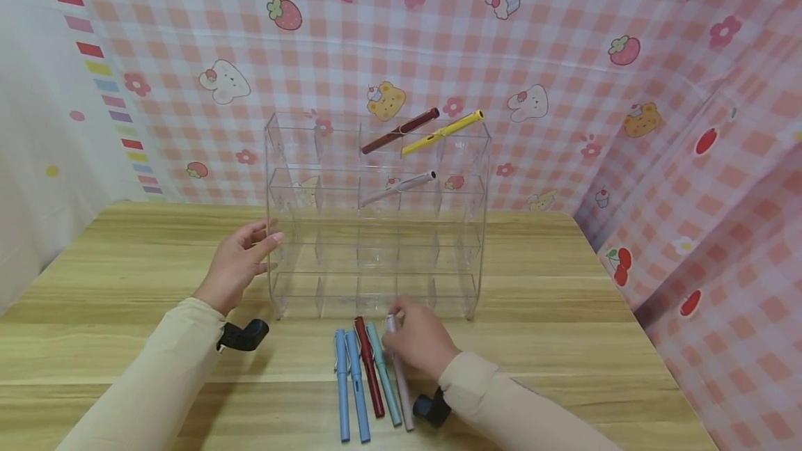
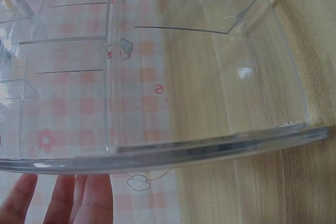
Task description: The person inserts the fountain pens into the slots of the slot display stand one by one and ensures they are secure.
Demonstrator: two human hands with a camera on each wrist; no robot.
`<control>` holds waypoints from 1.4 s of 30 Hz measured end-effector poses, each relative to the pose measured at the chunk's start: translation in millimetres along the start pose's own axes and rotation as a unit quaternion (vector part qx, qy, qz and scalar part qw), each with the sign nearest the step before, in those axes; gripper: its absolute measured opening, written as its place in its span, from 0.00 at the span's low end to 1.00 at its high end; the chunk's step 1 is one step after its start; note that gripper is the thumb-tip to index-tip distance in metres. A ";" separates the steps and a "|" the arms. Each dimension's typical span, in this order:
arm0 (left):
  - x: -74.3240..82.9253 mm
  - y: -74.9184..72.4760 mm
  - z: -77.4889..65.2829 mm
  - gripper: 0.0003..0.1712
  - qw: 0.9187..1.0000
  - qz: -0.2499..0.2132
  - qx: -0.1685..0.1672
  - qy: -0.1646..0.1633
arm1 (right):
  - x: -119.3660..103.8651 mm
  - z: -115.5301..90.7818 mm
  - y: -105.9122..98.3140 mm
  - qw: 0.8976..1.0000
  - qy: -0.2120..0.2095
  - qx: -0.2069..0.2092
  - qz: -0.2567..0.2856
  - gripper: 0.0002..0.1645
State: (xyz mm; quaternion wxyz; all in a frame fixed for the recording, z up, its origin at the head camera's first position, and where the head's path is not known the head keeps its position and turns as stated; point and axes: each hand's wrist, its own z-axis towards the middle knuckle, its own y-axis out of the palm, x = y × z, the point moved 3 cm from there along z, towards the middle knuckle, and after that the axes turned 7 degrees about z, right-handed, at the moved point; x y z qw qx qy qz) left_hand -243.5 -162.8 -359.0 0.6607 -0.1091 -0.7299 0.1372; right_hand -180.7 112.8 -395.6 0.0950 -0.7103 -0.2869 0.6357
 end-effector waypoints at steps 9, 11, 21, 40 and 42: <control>0.6 0.2 0.4 0.34 1.000 0.001 -0.002 -0.002 | -11.2 -4.5 -17.8 0.998 -0.006 0.052 0.030 0.16; 0.9 0.3 0.2 0.34 1.000 0.002 -0.002 -0.002 | -13.5 -5.2 -22.9 0.997 -0.003 0.057 0.048 0.16; 1.3 0.2 -0.1 0.34 1.000 0.005 0.001 -0.002 | -31.9 -8.5 -56.2 0.987 -0.026 0.096 0.128 0.18; 2.6 1.6 -0.7 0.34 1.000 0.001 0.003 -0.002 | -60.1 -13.6 -122.7 0.938 -0.085 0.219 0.256 0.16; 2.1 1.3 -0.9 0.34 1.000 0.003 0.003 -0.002 | -62.6 -14.0 -128.3 0.928 -0.095 0.234 0.274 0.15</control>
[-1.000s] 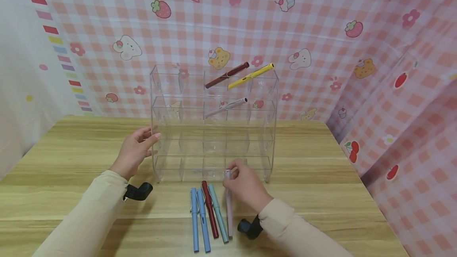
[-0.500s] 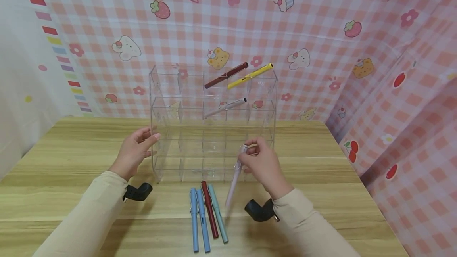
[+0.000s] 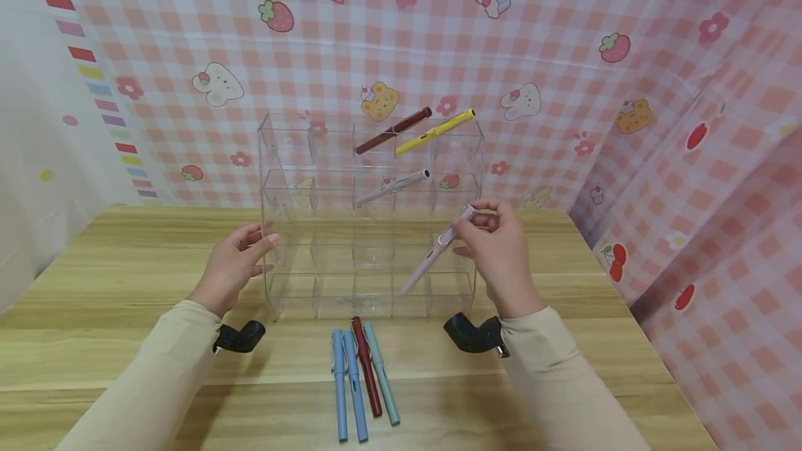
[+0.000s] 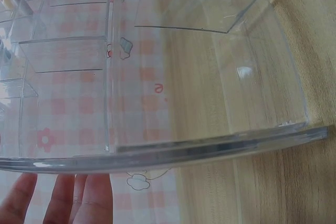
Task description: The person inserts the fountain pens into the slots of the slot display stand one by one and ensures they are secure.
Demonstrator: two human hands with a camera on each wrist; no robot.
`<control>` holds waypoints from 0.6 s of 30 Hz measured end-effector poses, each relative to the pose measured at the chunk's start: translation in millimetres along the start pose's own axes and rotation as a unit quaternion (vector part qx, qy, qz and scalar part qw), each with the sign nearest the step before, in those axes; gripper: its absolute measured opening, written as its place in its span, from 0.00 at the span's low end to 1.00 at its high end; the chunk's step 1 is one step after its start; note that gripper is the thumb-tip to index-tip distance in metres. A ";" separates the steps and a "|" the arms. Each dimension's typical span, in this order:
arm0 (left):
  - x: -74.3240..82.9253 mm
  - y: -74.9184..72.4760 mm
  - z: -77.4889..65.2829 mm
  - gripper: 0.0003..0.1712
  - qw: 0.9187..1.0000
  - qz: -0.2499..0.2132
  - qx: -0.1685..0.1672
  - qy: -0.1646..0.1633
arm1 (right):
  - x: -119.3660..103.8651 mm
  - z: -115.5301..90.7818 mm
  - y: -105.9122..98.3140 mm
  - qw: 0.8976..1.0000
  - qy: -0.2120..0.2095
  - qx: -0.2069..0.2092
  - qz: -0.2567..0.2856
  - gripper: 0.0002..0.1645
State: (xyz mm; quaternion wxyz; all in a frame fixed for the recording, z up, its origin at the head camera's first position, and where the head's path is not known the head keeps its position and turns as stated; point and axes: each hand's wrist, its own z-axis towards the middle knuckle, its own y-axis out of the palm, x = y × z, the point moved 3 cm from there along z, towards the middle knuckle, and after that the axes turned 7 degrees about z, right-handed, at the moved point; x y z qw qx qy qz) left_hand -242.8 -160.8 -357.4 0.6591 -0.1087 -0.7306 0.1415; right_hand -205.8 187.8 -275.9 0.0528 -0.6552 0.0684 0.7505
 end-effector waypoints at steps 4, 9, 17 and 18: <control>0.1 -0.7 -0.8 0.34 1.000 0.006 -0.001 0.005 | -7.8 4.5 -4.8 0.999 -0.010 0.029 0.037 0.15; 0.0 -0.9 -0.5 0.35 1.000 0.009 -0.003 0.008 | -16.1 10.9 -9.3 0.992 -0.020 0.075 0.098 0.16; 0.6 -0.6 -0.7 0.36 1.000 0.009 -0.006 0.008 | -27.5 19.9 -13.6 0.977 -0.043 0.125 0.169 0.17; 0.8 -0.5 -0.8 0.36 1.000 0.009 -0.006 0.009 | -28.5 21.1 -14.1 0.975 -0.048 0.128 0.175 0.18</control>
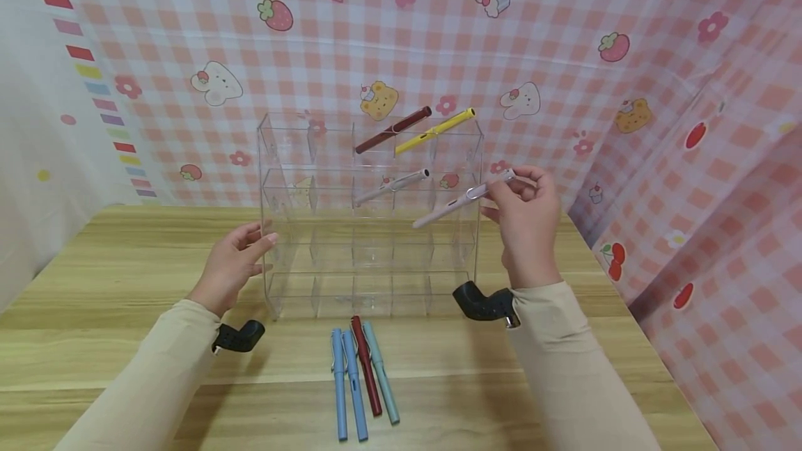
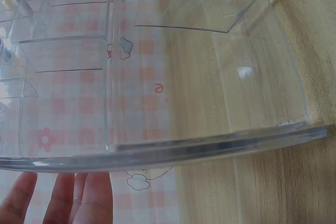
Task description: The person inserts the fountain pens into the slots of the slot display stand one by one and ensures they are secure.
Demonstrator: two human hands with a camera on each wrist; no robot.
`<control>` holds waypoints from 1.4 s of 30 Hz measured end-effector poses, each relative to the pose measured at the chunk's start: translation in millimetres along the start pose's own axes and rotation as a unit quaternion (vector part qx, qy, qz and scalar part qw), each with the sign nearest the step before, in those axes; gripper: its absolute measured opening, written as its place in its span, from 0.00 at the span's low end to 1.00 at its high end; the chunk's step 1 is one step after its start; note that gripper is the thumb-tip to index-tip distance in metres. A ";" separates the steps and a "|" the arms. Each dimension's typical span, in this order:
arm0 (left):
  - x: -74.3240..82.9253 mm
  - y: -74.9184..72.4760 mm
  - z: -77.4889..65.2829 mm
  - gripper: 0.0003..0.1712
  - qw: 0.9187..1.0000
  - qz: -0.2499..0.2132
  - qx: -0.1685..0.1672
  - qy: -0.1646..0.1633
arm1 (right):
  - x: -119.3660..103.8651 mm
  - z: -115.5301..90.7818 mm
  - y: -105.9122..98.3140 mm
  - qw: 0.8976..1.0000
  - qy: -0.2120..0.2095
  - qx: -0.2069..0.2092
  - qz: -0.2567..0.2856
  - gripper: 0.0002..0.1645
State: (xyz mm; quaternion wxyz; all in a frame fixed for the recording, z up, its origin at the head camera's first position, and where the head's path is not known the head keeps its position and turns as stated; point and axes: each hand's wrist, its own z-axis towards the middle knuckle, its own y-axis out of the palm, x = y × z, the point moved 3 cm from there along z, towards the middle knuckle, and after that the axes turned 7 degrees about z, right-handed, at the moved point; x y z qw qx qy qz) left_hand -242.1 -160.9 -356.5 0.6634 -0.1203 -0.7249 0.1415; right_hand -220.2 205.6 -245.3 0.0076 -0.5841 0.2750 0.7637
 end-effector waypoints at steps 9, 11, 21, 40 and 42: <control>-0.4 0.3 0.4 0.35 1.000 0.000 0.003 -0.002 | -5.7 9.8 -0.6 0.998 -0.053 0.032 0.021 0.19; -0.3 0.2 0.4 0.34 1.000 0.000 0.002 -0.002 | -6.3 11.2 -0.4 0.997 -0.066 0.044 0.022 0.19; 0.2 0.3 0.3 0.35 1.000 -0.001 0.001 -0.004 | 4.3 16.5 10.5 0.991 -0.099 0.064 0.066 0.17; -2.1 0.1 0.7 0.35 1.000 -0.004 0.000 -0.001 | 38.9 15.7 26.6 0.995 -0.087 0.055 0.006 0.16; -2.3 0.0 0.8 0.35 1.000 -0.003 0.000 0.000 | 41.4 16.1 27.7 0.995 -0.083 0.055 0.003 0.16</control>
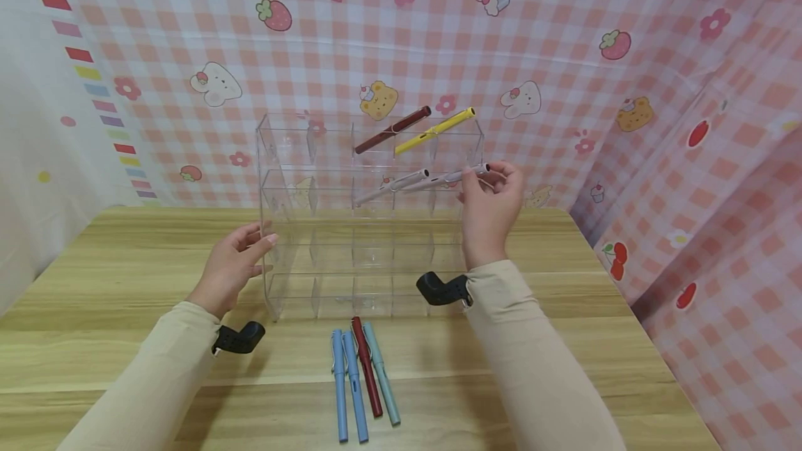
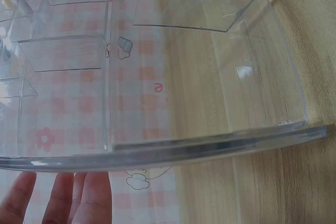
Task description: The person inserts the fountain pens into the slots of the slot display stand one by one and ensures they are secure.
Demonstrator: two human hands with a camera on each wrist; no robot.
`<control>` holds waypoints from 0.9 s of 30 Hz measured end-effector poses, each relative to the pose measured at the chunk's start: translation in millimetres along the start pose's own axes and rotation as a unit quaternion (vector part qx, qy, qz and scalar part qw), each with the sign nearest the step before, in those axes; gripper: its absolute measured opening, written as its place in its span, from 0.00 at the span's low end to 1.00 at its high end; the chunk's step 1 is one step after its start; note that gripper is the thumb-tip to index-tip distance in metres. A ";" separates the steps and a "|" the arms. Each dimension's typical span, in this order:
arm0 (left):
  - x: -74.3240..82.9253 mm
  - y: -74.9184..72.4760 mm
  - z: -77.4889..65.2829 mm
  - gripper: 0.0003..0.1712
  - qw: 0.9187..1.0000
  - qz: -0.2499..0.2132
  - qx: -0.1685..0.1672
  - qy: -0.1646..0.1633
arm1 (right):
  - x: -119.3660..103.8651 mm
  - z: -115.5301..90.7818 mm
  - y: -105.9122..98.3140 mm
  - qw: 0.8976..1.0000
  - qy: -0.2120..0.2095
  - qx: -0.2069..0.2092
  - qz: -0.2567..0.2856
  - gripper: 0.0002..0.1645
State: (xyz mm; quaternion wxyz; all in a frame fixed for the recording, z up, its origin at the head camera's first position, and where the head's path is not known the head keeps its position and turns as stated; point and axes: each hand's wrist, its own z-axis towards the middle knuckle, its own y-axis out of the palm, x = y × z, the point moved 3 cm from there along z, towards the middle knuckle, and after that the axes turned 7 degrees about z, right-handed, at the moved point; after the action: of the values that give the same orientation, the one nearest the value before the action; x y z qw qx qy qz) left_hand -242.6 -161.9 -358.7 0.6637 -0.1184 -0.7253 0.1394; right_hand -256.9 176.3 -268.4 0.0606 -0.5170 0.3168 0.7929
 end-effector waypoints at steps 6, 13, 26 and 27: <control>0.3 0.0 -0.3 0.35 1.000 -0.003 0.000 -0.001 | 6.0 -0.6 4.1 1.000 0.009 -0.003 -0.002 0.17; 0.0 0.0 -0.3 0.36 1.000 0.000 0.001 -0.003 | 12.6 -0.9 7.8 1.000 0.015 -0.018 -0.019 0.17; 2.2 -0.4 -1.7 0.35 1.000 0.001 0.000 -0.007 | 16.4 -3.0 7.5 0.998 0.027 -0.026 -0.058 0.18; 2.2 -0.4 -1.8 0.35 1.000 0.000 0.000 -0.007 | 17.1 -2.8 7.5 0.998 0.025 -0.027 -0.059 0.17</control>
State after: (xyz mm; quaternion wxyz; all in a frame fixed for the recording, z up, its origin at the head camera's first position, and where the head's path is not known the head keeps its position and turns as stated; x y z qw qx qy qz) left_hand -241.0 -161.4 -356.4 0.6589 -0.1170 -0.7297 0.1402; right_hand -265.6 164.8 -280.5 0.0854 -0.5559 0.2655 0.7830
